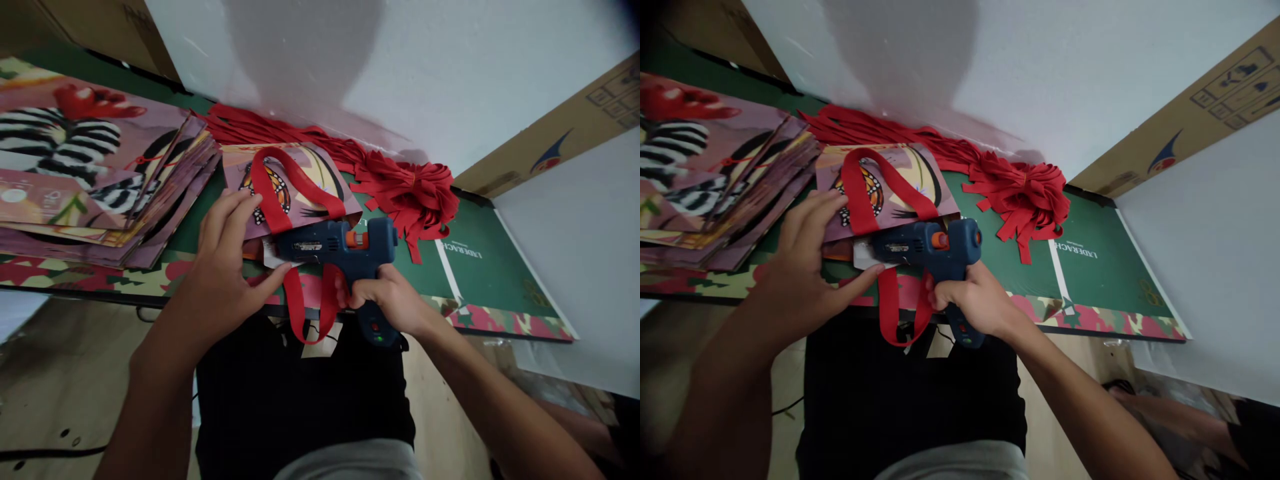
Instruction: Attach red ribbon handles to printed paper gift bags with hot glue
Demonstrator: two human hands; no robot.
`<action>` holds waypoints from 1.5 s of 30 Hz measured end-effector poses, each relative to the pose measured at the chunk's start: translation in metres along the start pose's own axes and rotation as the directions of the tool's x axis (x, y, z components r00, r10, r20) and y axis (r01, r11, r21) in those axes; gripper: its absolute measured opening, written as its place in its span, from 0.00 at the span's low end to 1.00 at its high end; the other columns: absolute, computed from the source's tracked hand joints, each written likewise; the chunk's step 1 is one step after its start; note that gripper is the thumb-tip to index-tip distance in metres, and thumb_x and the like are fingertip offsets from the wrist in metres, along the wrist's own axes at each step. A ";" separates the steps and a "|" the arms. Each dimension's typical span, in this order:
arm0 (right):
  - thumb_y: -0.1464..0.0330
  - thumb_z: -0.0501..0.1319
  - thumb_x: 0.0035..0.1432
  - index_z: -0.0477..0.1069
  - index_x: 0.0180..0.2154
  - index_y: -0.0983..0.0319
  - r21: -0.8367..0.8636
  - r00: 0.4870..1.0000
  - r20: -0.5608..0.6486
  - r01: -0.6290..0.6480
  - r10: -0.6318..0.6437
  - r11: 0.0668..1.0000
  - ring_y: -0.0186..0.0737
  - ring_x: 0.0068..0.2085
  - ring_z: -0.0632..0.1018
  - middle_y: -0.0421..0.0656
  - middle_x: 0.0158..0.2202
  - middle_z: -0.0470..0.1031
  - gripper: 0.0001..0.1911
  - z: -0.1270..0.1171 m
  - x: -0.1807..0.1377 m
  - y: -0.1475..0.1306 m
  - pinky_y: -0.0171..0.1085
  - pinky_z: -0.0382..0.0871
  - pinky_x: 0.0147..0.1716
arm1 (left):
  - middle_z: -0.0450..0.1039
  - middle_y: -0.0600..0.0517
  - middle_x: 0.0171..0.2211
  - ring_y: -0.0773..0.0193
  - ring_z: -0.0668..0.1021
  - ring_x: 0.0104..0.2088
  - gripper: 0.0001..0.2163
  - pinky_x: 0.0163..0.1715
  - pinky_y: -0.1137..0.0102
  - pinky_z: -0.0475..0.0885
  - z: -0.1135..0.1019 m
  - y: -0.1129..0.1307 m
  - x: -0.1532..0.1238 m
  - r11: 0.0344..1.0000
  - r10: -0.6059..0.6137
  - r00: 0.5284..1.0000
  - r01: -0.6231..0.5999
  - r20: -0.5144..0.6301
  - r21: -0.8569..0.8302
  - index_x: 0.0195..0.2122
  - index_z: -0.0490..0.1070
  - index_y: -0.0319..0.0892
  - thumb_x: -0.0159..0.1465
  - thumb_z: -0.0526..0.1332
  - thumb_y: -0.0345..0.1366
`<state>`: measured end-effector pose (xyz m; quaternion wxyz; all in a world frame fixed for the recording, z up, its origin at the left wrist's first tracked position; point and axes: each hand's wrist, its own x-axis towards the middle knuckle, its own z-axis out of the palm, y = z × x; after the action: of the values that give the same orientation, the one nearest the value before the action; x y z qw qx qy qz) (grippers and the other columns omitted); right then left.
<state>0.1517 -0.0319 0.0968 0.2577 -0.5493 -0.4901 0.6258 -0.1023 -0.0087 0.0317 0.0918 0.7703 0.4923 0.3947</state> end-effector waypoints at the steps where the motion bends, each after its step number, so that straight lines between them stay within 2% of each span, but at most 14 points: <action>1: 0.69 0.64 0.41 0.71 0.27 0.60 -0.007 1.000 -0.016 -0.007 0.007 1.000 0.37 0.30 0.69 0.39 0.27 0.71 0.06 -0.001 -0.001 0.000 0.35 0.63 0.31 | 0.55 0.49 0.77 0.48 0.58 0.80 0.38 0.82 0.48 0.57 0.000 0.000 0.000 1.000 0.000 1.000 0.000 0.001 -0.001 0.79 0.47 0.63 0.72 0.64 0.47; 7: 0.68 0.64 0.43 0.75 0.32 0.61 -0.037 0.996 -0.084 -0.014 0.011 0.999 0.39 0.32 0.71 0.40 0.31 0.74 0.09 -0.011 -0.015 -0.002 0.36 0.64 0.31 | 0.54 0.52 0.78 0.43 0.58 0.80 0.37 0.81 0.49 0.58 -0.001 0.002 0.000 1.000 -0.024 1.000 0.024 0.016 0.000 0.79 0.47 0.60 0.72 0.62 0.50; 9: 0.68 0.65 0.44 0.76 0.34 0.60 -0.096 0.990 -0.140 -0.039 0.025 0.995 0.39 0.30 0.70 0.39 0.29 0.73 0.11 -0.017 -0.022 -0.005 0.36 0.63 0.29 | 0.54 0.50 0.77 0.43 0.58 0.80 0.37 0.81 0.49 0.58 -0.001 0.003 0.000 1.000 -0.023 1.000 0.023 0.019 -0.005 0.79 0.48 0.59 0.72 0.62 0.49; 12: 0.69 0.65 0.44 0.77 0.33 0.59 -0.185 0.980 -0.196 -0.052 0.015 0.981 0.39 0.28 0.69 0.38 0.24 0.70 0.10 -0.024 -0.031 -0.011 0.37 0.62 0.27 | 0.54 0.48 0.78 0.43 0.59 0.79 0.37 0.81 0.45 0.58 -0.003 0.005 0.001 1.000 -0.008 1.000 0.008 0.018 -0.022 0.79 0.49 0.59 0.71 0.64 0.46; 15: 0.70 0.65 0.45 0.77 0.33 0.59 -0.260 0.987 -0.158 -0.045 0.003 0.965 0.39 0.28 0.70 0.37 0.25 0.71 0.09 -0.029 -0.035 -0.018 0.37 0.63 0.27 | 0.54 0.45 0.77 0.41 0.59 0.79 0.38 0.79 0.41 0.59 -0.003 0.005 0.000 1.000 -0.002 1.000 0.003 0.016 -0.029 0.78 0.51 0.56 0.71 0.66 0.43; 19: 0.68 0.65 0.48 0.76 0.33 0.59 -0.418 0.991 -0.123 -0.004 -0.053 0.908 0.39 0.29 0.70 0.38 0.29 0.74 0.07 -0.031 -0.034 -0.030 0.37 0.61 0.28 | 0.55 0.40 0.76 0.39 0.59 0.79 0.39 0.78 0.41 0.59 -0.003 0.003 -0.001 0.999 0.014 1.000 -0.014 0.009 -0.033 0.78 0.53 0.49 0.69 0.68 0.41; 24: 0.67 0.67 0.50 0.76 0.34 0.59 -0.544 0.991 -0.057 0.069 -0.119 0.836 0.38 0.29 0.68 0.37 0.27 0.71 0.06 -0.025 -0.030 -0.050 0.37 0.58 0.27 | 0.53 0.41 0.77 0.40 0.57 0.80 0.40 0.78 0.42 0.58 -0.003 0.002 -0.001 1.000 0.012 0.999 -0.011 0.031 -0.022 0.78 0.50 0.52 0.70 0.67 0.39; 27: 0.71 0.68 0.46 0.74 0.29 0.59 -0.566 0.989 -0.034 0.098 -0.141 0.818 0.36 0.27 0.65 0.37 0.25 0.69 0.05 -0.018 -0.028 -0.064 0.36 0.54 0.25 | 0.53 0.41 0.77 0.39 0.57 0.80 0.41 0.78 0.41 0.58 -0.003 0.002 0.000 1.000 0.000 0.999 0.001 0.041 -0.015 0.78 0.49 0.54 0.68 0.68 0.39; 31: 0.75 0.65 0.41 0.68 0.23 0.60 -0.634 0.995 -0.030 0.057 -0.098 0.771 0.32 0.22 0.60 0.36 0.20 0.62 0.07 -0.013 -0.022 -0.085 0.36 0.47 0.21 | 0.53 0.41 0.77 0.40 0.57 0.80 0.41 0.77 0.42 0.59 -0.003 0.002 0.000 1.000 -0.009 0.999 0.009 0.038 -0.017 0.78 0.50 0.54 0.68 0.69 0.39; 34: 0.72 0.67 0.42 0.71 0.25 0.59 -0.636 0.998 -0.056 -0.002 -0.043 0.772 0.34 0.22 0.63 0.37 0.22 0.66 0.06 -0.023 -0.022 -0.090 0.37 0.50 0.21 | 0.53 0.40 0.77 0.41 0.57 0.79 0.40 0.78 0.42 0.58 -0.003 0.003 0.000 0.999 -0.012 0.999 0.013 0.035 -0.029 0.78 0.50 0.53 0.69 0.68 0.41; 37: 0.70 0.67 0.41 0.79 0.33 0.59 -0.486 0.994 -0.098 -0.082 0.039 0.870 0.39 0.24 0.68 0.38 0.24 0.71 0.12 -0.042 -0.031 -0.071 0.39 0.58 0.23 | 0.52 0.41 0.77 0.40 0.58 0.79 0.39 0.77 0.41 0.60 -0.003 0.004 0.000 0.997 -0.043 0.998 0.046 0.051 -0.055 0.78 0.50 0.53 0.69 0.67 0.41; 40: 0.69 0.65 0.41 0.81 0.35 0.61 -0.197 0.976 -0.191 -0.146 0.108 0.970 0.42 0.24 0.70 0.41 0.25 0.74 0.15 -0.057 -0.045 -0.030 0.39 0.60 0.21 | 0.53 0.42 0.77 0.40 0.58 0.79 0.39 0.77 0.41 0.60 -0.003 0.004 -0.001 0.997 -0.041 0.998 0.043 0.037 -0.071 0.78 0.50 0.54 0.69 0.67 0.40; 43: 0.69 0.65 0.39 0.81 0.35 0.61 0.013 0.957 -0.289 -0.008 0.011 1.000 0.43 0.26 0.72 0.42 0.28 0.76 0.17 -0.056 -0.057 0.012 0.39 0.63 0.23 | 0.54 0.43 0.76 0.40 0.59 0.78 0.39 0.77 0.41 0.60 -0.001 0.003 0.000 0.997 -0.031 0.999 0.032 0.022 -0.076 0.78 0.51 0.54 0.69 0.67 0.40; 45: 0.70 0.65 0.40 0.82 0.37 0.60 0.064 0.936 -0.349 0.057 -0.031 0.996 0.45 0.30 0.75 0.43 0.31 0.78 0.17 -0.050 -0.062 0.031 0.40 0.67 0.28 | 0.55 0.42 0.76 0.39 0.60 0.78 0.39 0.77 0.40 0.60 0.000 0.001 0.000 0.997 -0.023 1.000 0.024 0.016 -0.074 0.78 0.52 0.54 0.69 0.67 0.41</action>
<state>0.2211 -0.0804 0.1003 0.3743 -0.6303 -0.4259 0.5303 -0.1015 -0.0092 0.0324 0.1287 0.7635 0.4857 0.4057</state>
